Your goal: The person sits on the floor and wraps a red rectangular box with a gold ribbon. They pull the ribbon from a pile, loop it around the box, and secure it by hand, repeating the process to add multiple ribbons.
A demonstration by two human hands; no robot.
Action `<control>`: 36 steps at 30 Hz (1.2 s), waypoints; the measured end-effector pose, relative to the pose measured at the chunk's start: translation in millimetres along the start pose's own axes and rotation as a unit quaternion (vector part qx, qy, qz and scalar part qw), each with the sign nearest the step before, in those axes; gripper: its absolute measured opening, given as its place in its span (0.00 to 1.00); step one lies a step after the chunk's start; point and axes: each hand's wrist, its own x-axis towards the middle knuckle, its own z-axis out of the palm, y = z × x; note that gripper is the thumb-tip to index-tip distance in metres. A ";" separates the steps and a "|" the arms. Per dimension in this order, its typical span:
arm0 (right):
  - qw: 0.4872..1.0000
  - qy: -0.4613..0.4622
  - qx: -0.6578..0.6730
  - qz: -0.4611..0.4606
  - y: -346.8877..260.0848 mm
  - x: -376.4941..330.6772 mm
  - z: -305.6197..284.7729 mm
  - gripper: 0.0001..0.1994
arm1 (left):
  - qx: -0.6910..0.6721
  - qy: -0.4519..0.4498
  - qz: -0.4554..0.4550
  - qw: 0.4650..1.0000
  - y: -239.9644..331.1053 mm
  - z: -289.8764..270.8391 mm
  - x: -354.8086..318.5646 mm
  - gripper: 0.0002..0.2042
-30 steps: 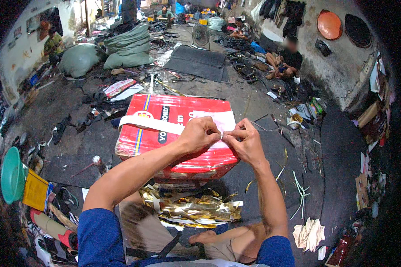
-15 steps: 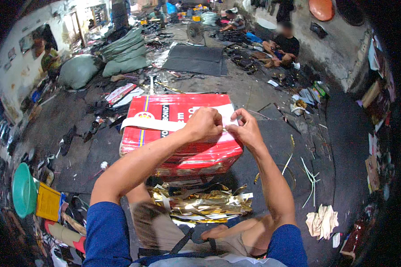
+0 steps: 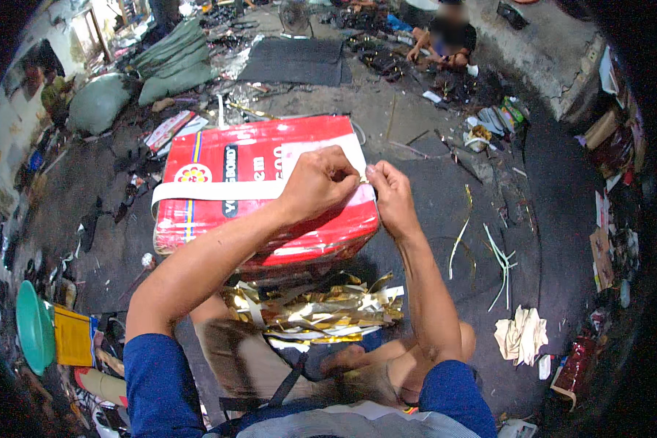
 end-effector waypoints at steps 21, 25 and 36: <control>0.900 0.010 -0.434 -0.028 -32.4 53.5 -2.1 0.22 | -0.021 0.024 0.000 0.999 0.2 13.4 7.7 0.06; 0.951 0.030 -0.306 0.036 -0.3 57.6 -3.1 0.19 | -0.033 0.008 -0.010 0.999 -1.1 11.0 8.1 0.06; 0.985 0.078 -0.155 0.016 68.1 52.3 1.7 0.17 | -0.025 0.002 -0.021 0.999 1.4 8.2 5.6 0.05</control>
